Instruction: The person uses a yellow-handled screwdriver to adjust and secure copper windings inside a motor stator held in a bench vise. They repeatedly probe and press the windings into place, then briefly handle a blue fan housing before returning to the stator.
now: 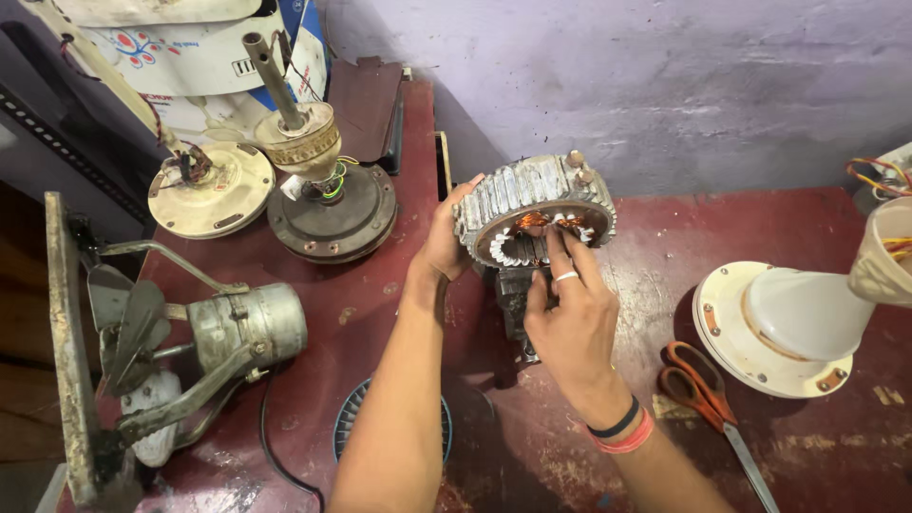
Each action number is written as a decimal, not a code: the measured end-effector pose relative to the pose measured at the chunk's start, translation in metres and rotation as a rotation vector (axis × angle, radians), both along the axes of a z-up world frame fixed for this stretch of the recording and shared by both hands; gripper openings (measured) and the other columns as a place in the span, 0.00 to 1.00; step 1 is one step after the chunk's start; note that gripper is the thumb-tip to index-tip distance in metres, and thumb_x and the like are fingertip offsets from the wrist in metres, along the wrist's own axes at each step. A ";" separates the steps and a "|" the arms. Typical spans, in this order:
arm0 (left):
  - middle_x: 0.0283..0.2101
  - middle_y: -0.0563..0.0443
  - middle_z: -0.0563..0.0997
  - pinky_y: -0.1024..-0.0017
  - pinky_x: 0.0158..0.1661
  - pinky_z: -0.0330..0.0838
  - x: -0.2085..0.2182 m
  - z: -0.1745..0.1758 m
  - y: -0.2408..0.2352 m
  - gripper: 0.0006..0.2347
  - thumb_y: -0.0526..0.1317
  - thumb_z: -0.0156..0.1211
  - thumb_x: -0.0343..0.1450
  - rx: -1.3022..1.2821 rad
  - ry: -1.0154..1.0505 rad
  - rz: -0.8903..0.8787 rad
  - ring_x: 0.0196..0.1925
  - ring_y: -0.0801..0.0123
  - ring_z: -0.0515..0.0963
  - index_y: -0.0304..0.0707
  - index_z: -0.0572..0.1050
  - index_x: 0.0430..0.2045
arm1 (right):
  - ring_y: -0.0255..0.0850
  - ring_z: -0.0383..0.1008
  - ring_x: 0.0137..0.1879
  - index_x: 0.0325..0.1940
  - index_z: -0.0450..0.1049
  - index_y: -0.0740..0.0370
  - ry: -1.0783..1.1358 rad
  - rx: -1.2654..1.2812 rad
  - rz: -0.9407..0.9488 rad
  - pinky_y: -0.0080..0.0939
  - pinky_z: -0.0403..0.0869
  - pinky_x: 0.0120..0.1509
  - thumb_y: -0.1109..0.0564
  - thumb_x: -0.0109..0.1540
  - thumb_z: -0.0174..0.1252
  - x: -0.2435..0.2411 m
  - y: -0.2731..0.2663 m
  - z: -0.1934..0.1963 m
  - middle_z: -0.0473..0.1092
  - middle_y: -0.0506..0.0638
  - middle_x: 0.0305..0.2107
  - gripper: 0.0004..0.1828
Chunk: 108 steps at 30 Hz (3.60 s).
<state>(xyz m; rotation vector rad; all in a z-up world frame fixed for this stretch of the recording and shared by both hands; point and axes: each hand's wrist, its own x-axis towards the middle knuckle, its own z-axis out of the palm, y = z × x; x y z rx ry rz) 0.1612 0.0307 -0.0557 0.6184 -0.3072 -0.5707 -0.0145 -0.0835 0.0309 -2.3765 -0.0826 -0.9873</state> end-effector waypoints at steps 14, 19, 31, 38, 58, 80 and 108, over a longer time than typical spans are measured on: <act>0.50 0.45 0.82 0.64 0.53 0.74 0.003 -0.014 0.003 0.18 0.49 0.49 0.78 -0.042 -0.014 0.022 0.50 0.64 0.80 0.32 0.76 0.52 | 0.34 0.77 0.33 0.50 0.77 0.67 0.061 0.351 -0.040 0.34 0.75 0.35 0.66 0.61 0.65 -0.031 -0.011 -0.021 0.78 0.54 0.35 0.13; 0.50 0.47 0.82 0.65 0.55 0.73 0.004 -0.016 0.004 0.17 0.47 0.50 0.76 -0.049 -0.058 0.031 0.51 0.65 0.80 0.34 0.76 0.51 | 0.36 0.75 0.33 0.44 0.79 0.68 -0.003 0.282 -0.076 0.35 0.74 0.37 0.63 0.61 0.67 -0.030 -0.015 -0.021 0.78 0.55 0.33 0.08; 0.49 0.45 0.83 0.63 0.55 0.74 0.006 -0.023 0.008 0.17 0.48 0.52 0.76 -0.023 -0.017 0.035 0.51 0.64 0.81 0.33 0.77 0.49 | 0.35 0.75 0.26 0.37 0.81 0.67 0.108 0.323 -0.068 0.37 0.71 0.31 0.58 0.61 0.68 -0.016 -0.008 -0.012 0.78 0.54 0.25 0.08; 0.51 0.43 0.83 0.62 0.55 0.74 0.011 -0.030 0.009 0.19 0.49 0.53 0.76 -0.013 -0.057 0.009 0.52 0.62 0.81 0.31 0.77 0.51 | 0.34 0.74 0.24 0.36 0.80 0.69 0.108 0.348 -0.091 0.35 0.69 0.29 0.59 0.62 0.67 -0.012 -0.012 -0.011 0.76 0.54 0.22 0.08; 0.60 0.43 0.78 0.61 0.62 0.68 0.007 -0.018 0.004 0.30 0.62 0.47 0.76 0.141 -0.057 -0.020 0.60 0.61 0.76 0.31 0.73 0.59 | 0.30 0.78 0.40 0.44 0.78 0.71 -0.138 0.423 -0.019 0.30 0.76 0.47 0.67 0.64 0.64 -0.006 -0.023 -0.027 0.79 0.52 0.33 0.05; 0.63 0.45 0.77 0.61 0.63 0.68 0.006 -0.017 0.001 0.30 0.62 0.43 0.77 0.136 -0.036 -0.060 0.63 0.62 0.75 0.34 0.72 0.62 | 0.46 0.66 0.69 0.75 0.49 0.61 -0.093 0.554 0.195 0.47 0.70 0.71 0.66 0.55 0.74 0.019 -0.066 -0.049 0.63 0.60 0.62 0.52; 0.48 0.43 0.83 0.60 0.56 0.73 0.000 -0.024 0.007 0.17 0.48 0.54 0.76 -0.084 0.038 0.102 0.50 0.59 0.82 0.31 0.78 0.47 | 0.40 0.72 0.62 0.66 0.67 0.65 0.449 1.212 0.923 0.45 0.71 0.69 0.74 0.50 0.66 0.073 -0.111 -0.071 0.72 0.51 0.55 0.40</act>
